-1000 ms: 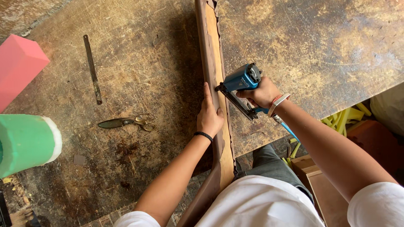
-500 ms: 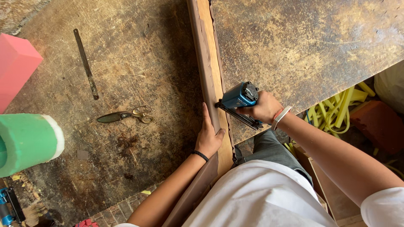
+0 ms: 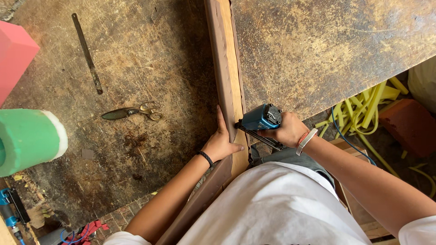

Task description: The person holds brown fabric wrapped around a foam letter shape on a workbench and staples the fabric to the foam backing using a pneumatic nail gun, working along the edges. They then carry the finished padded letter to the floor, arrange it with other padded letters, and later pick up scissors and handle foam scraps on the bench.

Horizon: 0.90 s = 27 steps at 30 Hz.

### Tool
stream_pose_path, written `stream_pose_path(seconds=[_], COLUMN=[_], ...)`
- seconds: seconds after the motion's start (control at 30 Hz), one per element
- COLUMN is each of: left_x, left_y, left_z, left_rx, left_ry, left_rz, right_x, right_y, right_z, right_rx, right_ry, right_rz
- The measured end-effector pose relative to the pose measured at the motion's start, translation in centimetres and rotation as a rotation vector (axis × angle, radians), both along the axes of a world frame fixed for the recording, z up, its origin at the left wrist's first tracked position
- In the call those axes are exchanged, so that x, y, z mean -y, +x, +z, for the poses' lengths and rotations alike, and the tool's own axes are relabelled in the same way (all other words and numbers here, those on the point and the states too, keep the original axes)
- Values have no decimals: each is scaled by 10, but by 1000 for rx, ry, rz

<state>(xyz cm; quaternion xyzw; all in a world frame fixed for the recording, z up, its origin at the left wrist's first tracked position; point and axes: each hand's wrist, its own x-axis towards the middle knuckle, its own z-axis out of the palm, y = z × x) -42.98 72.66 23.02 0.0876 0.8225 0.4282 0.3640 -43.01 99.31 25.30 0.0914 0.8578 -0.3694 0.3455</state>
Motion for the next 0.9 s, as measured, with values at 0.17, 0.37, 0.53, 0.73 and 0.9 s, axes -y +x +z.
stream_pose_path(seconds=[0.17,0.37,0.53,0.73,0.9], left_x=[0,1,21,79,66], left_y=[-2,-2,0,-6,-42], left_z=[0,-15,-16,70,122], left_rx=[14,99,245,815,570], left_ry=[24,-23,-34,-138,-452], left_rz=[13,12,-62,-173,-405], right_x=[1,3,-18,-86,-137], right_y=[3,1,-19,-86,-131], right_z=[1,6,8,-16,-58], right_rx=[0,28,-117,-427,-451], right_ry=[-8,82,217,354,524], right_rz=[-12,18,17,1,-9])
